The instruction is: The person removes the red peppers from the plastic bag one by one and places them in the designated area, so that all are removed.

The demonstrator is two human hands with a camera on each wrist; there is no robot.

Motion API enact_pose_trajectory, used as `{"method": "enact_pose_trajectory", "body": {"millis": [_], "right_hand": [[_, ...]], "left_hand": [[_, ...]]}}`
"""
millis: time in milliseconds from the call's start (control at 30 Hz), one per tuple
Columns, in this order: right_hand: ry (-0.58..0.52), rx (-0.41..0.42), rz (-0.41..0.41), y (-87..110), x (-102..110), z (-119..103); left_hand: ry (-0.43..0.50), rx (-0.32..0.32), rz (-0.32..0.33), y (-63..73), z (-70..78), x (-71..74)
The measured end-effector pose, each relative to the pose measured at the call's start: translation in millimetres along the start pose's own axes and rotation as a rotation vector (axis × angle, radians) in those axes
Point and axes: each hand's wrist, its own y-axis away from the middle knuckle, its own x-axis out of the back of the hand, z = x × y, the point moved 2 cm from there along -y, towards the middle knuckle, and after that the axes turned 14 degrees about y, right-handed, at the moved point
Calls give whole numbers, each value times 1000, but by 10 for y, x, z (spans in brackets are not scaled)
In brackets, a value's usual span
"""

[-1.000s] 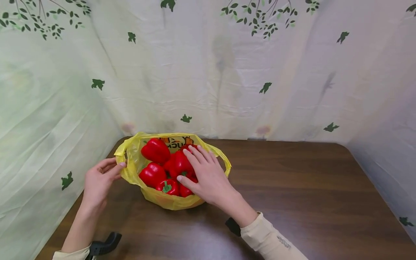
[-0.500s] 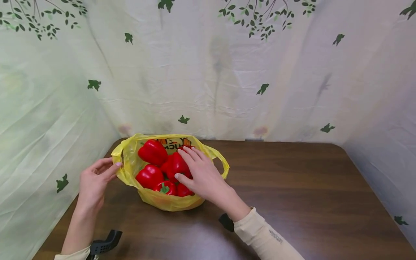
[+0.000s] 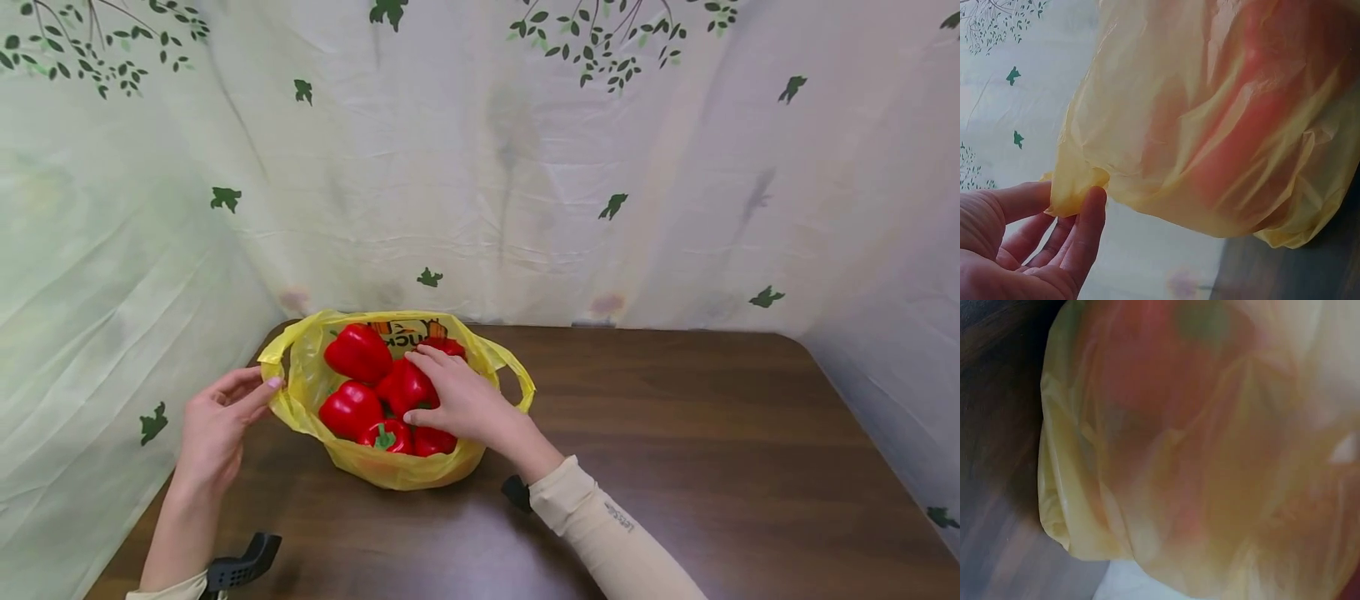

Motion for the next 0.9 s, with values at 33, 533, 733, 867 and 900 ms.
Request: {"method": "enact_pose_trajectory", "body": {"millis": [33,533,733,867,900], "right_hand": [[2,0,-5,-11,-17,1],[-3,-53,52,-63,-149,-35],[-87,-31,93,-51,-132,-22],[-142,-24,115,-22,-102,-9],[-147,-23,119,-12,-94,-7]], "left_hand": [[-3,1,-1,1,0,0],[-36,9,-5,15,-25,7],[-36,-6,-8,11,-17,-12],[-21,-20,-19,7,-12,-31],[-15,-24,-22,8,-12,-38]]}}
